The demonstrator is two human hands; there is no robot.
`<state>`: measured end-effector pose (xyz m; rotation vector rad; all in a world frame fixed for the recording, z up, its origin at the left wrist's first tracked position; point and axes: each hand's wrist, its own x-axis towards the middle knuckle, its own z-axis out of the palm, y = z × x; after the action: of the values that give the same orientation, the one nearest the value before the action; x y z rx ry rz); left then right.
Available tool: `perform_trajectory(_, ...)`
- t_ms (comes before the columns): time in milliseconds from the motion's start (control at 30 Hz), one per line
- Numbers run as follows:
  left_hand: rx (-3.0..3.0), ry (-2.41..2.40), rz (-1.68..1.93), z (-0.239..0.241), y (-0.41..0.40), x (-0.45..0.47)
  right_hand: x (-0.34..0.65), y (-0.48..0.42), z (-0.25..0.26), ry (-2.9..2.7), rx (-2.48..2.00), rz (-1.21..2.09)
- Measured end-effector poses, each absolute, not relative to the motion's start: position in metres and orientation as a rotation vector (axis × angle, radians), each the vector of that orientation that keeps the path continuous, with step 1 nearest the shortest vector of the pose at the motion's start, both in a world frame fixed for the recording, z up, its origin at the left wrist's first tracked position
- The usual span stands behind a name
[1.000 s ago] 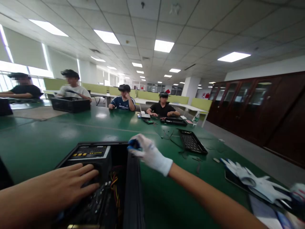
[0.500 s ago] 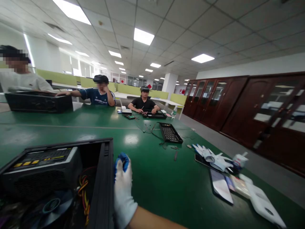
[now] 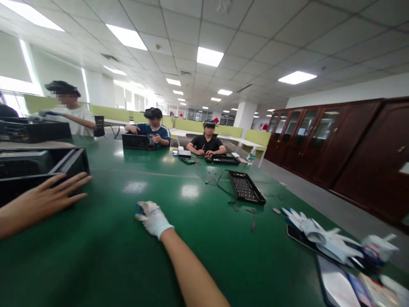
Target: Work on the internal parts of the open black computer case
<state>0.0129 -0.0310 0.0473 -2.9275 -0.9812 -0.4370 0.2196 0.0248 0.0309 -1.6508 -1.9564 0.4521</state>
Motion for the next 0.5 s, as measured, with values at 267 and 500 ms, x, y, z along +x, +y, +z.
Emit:
perform_trajectory(267,-2.93,-1.187,-0.499,0.002,0.035,0.056,0.446,-0.049,0.016,-1.0,-1.86,0.174)
perform_trajectory(500,-3.091,-1.208,-0.618,-0.011,0.051,0.038,0.478,-0.036,0.002,-0.903,-1.823,0.171)
